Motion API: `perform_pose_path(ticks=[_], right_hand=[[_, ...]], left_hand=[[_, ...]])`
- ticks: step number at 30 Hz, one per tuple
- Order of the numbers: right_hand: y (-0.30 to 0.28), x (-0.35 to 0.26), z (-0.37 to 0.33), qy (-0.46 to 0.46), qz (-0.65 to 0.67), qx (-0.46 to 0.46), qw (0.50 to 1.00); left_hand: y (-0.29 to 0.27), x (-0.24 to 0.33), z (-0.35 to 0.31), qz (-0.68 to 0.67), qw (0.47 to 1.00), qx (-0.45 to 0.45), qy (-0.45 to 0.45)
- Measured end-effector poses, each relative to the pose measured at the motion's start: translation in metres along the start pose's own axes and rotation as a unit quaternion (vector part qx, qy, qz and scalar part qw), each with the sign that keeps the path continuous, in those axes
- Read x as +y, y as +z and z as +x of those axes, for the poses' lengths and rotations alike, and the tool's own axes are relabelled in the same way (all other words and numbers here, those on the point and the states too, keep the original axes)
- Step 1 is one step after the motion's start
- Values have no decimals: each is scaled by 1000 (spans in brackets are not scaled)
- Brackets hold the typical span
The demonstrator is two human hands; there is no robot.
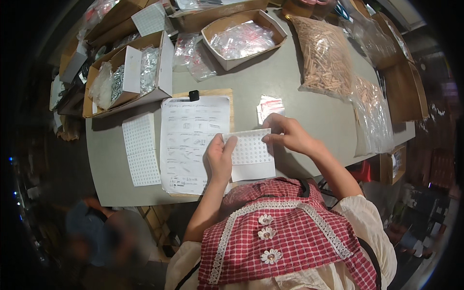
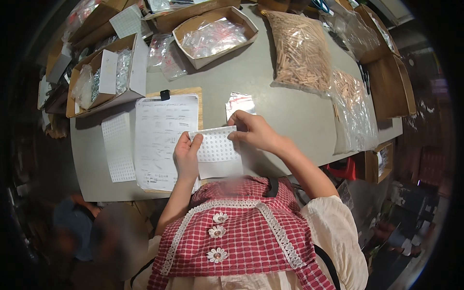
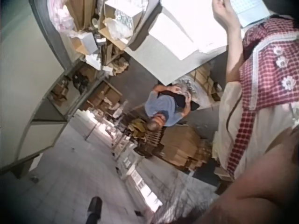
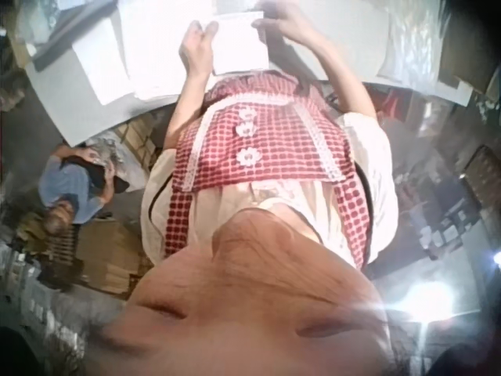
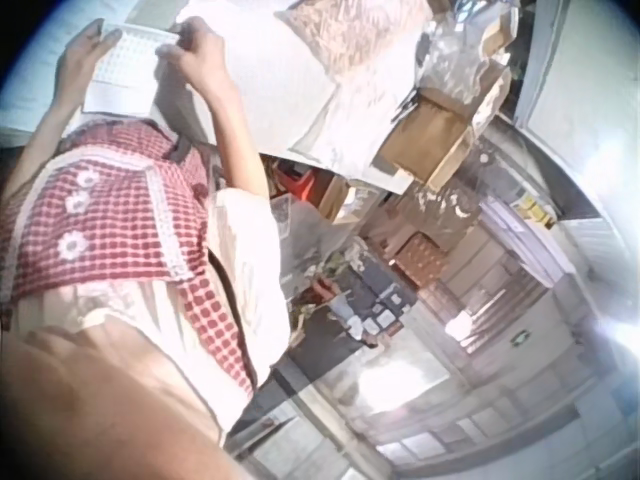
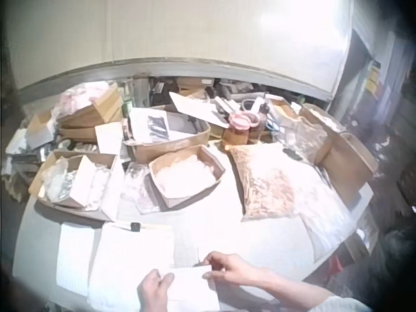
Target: The person repeatedly peels small round stickers from a sheet and affixes them to small clear plastic bags on a table. The person handles the sticker sheet and bags by hand, placing each labeled bag into a nearby cardboard box.
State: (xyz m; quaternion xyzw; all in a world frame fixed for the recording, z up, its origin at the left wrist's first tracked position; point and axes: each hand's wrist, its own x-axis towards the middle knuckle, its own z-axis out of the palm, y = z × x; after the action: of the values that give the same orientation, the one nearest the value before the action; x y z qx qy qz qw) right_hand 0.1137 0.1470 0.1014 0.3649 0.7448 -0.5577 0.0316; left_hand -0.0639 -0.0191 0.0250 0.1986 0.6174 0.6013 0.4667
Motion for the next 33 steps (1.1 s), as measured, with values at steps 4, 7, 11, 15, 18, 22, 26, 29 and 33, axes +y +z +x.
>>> perform_pose_path(ticks=[4, 7, 11, 15, 18, 22, 26, 29, 33], right_hand=[[12, 19, -12, -39, 71, 60, 995], [15, 16, -15, -78, 15, 92, 993], [22, 26, -15, -190, -40, 135, 972], [19, 28, -24, -242, -131, 141, 951], [17, 24, -31, -234, -141, 121, 954], [18, 27, -31, -268, -194, 133, 934], [19, 27, -26, -283, -227, 147, 920], [20, 26, -22, -248, -156, 128, 948], [23, 35, -17, -244, -38, 121, 961]], left_hand=[[-5, -5, 1, -18, 999, -34, -3], [-11, -18, 7, -16, 999, -48, -6], [-5, -12, 8, -54, 997, -48, -15], [-2, -2, 5, -99, 992, -63, -34], [-2, 1, 4, -127, 988, -76, -48], [-4, 1, 5, -129, 986, -89, -54], [-6, 0, 5, -145, 983, -92, -57], [-6, 1, 6, -151, 983, -87, -62], [-3, 0, 5, -148, 984, -84, -56]])
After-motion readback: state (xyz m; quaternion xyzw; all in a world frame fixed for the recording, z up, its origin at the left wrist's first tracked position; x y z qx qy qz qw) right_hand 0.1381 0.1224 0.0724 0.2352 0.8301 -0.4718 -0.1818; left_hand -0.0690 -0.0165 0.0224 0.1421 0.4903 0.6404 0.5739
